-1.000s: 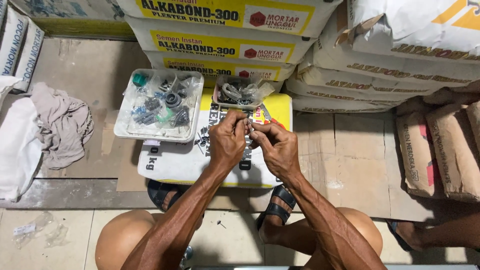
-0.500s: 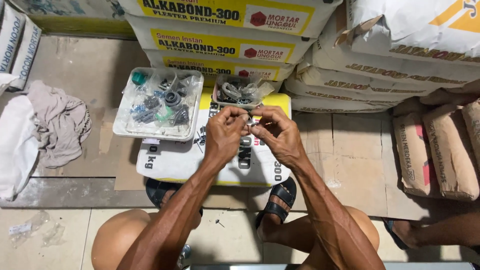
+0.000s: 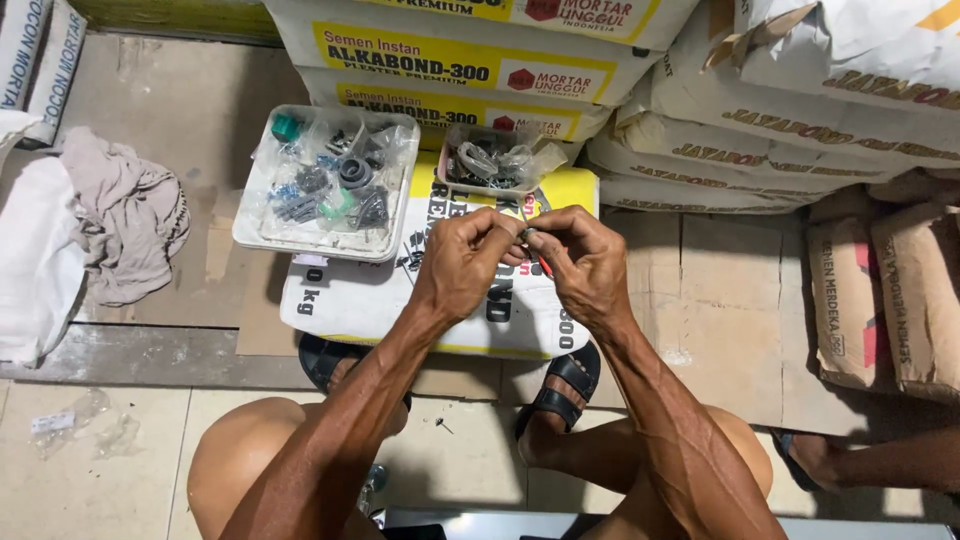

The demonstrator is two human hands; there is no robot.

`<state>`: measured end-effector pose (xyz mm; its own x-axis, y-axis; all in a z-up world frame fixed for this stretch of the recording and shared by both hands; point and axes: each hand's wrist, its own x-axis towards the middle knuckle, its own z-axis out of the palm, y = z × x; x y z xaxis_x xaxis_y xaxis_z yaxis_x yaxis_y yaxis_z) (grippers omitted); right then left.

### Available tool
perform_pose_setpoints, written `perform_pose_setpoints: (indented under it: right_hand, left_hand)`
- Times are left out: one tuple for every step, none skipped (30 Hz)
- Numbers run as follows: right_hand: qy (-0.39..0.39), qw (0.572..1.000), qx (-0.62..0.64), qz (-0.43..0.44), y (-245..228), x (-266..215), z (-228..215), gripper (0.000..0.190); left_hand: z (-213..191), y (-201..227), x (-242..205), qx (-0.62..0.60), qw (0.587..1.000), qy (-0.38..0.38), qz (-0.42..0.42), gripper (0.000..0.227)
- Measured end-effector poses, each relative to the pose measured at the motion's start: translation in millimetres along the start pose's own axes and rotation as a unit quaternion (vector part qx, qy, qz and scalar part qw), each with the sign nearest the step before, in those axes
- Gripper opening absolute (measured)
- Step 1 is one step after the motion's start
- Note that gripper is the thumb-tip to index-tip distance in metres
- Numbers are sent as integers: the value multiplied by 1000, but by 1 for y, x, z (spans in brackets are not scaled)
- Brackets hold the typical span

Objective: The person sits and repeatedly picks up small metal fasteners and plastic anchors, inserting the fasteners into the anchors by hand. The assembled pieces are placed into a small container on a cement bag. A pair of scissors rests nearby but is not used.

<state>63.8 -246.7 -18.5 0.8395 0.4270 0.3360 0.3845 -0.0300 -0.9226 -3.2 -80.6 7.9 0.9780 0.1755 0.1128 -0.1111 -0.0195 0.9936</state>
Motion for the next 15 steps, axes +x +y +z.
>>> perform_pose_setpoints:
  right_hand:
    - [-1, 1000, 1, 2, 1, -1, 2, 14]
    - [0, 999, -29, -22, 3, -2, 4, 10]
    - [3, 997, -60, -49, 4, 0, 6, 7]
    - [3, 997, -59, -50, 4, 0, 13, 7]
    - [16, 996, -71, -52, 5, 0, 19, 7]
    - [29, 995, -84, -54, 5, -1, 25, 6]
    - [31, 994, -86, -52, 9, 2, 29, 6]
    - [29, 997, -73, -21, 12, 4, 34, 9]
    - [22, 998, -55, 10, 16, 6, 44, 11]
    - [20, 998, -53, 12, 29, 0, 52, 11]
    - [-11, 995, -82, 53, 44, 0, 61, 14]
    - [-43, 989, -111, 93, 57, 0, 71, 16]
    - [-42, 989, -108, 92, 79, -3, 81, 16]
    - [-77, 978, -174, 80, 100, -7, 92, 13]
    - [-116, 962, -237, 69, 122, -11, 105, 10]
  left_hand:
    - [-2, 1, -1, 0, 1000, 1, -3, 26]
    - [-3, 2, -2, -2, 1000, 6, -16, 22]
    - [-5, 4, 0, -3, 1000, 10, -27, 19]
    - [-9, 4, 1, -2, 1000, 11, -26, 19]
    - [-11, 5, 3, -8, 998, 24, -54, 18]
    - [-12, 5, 6, -14, 996, 37, -82, 17]
    - [-17, 1, 8, -16, 996, 34, -83, 17]
    - [-22, -3, 10, 40, 993, 80, -74, 15]
    - [-31, -7, 10, 98, 984, 130, -67, 15]
    - [-33, -3, 7, 99, 984, 132, -70, 15]
    - [-38, 2, 9, 80, 978, 169, -93, 22]
    - [-42, 8, 11, 60, 970, 206, -115, 31]
    - [-44, 10, 11, 63, 970, 206, -114, 31]
    - [-46, 11, 12, 50, 968, 205, -134, 35]
    - [-50, 11, 10, 38, 965, 207, -158, 40]
